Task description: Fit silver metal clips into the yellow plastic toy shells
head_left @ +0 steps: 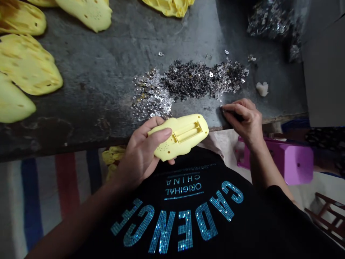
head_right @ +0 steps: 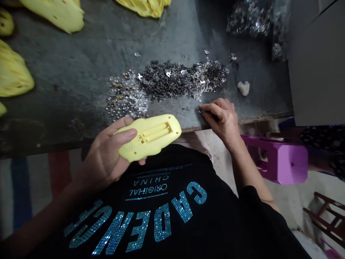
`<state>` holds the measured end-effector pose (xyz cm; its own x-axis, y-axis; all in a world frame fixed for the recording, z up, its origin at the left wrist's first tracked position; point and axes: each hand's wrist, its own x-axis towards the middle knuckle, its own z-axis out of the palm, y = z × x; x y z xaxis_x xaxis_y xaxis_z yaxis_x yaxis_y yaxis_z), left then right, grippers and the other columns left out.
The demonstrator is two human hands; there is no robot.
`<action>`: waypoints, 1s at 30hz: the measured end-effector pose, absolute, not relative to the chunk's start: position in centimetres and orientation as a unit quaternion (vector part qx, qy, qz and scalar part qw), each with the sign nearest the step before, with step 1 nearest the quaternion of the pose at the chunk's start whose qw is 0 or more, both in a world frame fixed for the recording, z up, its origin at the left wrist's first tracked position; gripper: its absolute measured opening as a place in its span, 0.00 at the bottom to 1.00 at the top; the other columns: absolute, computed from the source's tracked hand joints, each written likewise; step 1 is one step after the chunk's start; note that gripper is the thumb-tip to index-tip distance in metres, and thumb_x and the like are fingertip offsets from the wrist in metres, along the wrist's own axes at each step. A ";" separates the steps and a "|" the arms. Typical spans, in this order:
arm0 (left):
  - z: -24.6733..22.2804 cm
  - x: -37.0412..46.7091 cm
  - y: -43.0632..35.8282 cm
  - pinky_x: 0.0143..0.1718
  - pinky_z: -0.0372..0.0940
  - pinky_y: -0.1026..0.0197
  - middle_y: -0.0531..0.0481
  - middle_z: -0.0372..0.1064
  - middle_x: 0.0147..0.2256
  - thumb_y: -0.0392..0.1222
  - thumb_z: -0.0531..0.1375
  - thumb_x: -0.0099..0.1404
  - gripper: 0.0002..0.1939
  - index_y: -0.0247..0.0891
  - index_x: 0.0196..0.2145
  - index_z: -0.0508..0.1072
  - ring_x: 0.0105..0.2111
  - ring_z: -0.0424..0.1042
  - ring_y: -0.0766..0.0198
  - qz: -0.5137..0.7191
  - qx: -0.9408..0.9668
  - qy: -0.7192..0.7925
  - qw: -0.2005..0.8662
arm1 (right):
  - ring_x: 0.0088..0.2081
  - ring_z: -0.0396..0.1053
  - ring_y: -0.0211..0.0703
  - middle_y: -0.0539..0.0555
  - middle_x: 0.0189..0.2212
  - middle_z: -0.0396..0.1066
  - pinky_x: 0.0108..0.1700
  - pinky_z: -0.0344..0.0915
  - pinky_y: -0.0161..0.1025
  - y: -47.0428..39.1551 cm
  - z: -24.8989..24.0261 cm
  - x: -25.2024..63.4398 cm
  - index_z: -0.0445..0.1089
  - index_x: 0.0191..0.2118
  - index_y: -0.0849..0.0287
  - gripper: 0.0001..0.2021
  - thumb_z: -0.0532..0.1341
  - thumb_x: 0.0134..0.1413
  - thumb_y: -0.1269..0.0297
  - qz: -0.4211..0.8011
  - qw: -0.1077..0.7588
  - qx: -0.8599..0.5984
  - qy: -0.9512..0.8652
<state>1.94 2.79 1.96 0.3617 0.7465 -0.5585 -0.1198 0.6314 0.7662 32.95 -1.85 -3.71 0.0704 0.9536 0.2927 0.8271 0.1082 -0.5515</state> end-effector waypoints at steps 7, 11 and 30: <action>2.8 2.8 2.7 0.16 0.73 0.63 0.51 0.77 0.32 0.45 0.76 0.57 0.19 0.41 0.34 0.69 0.25 0.80 0.59 0.289 0.321 0.496 0.753 | 0.45 0.78 0.55 0.55 0.40 0.81 0.50 0.72 0.54 -1.4 -3.7 33.0 0.86 0.44 0.49 0.05 0.71 0.70 0.59 0.097 0.314 -0.669 -0.666; 2.4 2.8 2.3 0.18 0.75 0.62 0.51 0.78 0.31 0.46 0.76 0.60 0.20 0.41 0.35 0.68 0.24 0.78 0.60 0.295 0.327 0.479 0.760 | 0.42 0.80 0.52 0.53 0.39 0.84 0.48 0.73 0.53 -2.2 -1.8 31.4 0.85 0.45 0.48 0.04 0.70 0.72 0.60 0.119 0.356 -0.635 -0.675; 1.5 1.5 0.9 0.24 0.71 0.66 0.54 0.74 0.32 0.44 0.71 0.72 0.13 0.42 0.39 0.69 0.27 0.77 0.62 0.309 0.359 0.429 0.769 | 0.42 0.80 0.53 0.53 0.42 0.85 0.48 0.78 0.57 -3.8 1.0 26.3 0.83 0.49 0.42 0.09 0.71 0.71 0.67 0.040 0.342 -0.572 -0.745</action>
<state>1.50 0.93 1.53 0.4401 0.7842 -0.4374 -0.1674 0.5503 0.8180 26.31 -3.83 1.03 -0.1120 0.8789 0.4636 0.8237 0.3431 -0.4514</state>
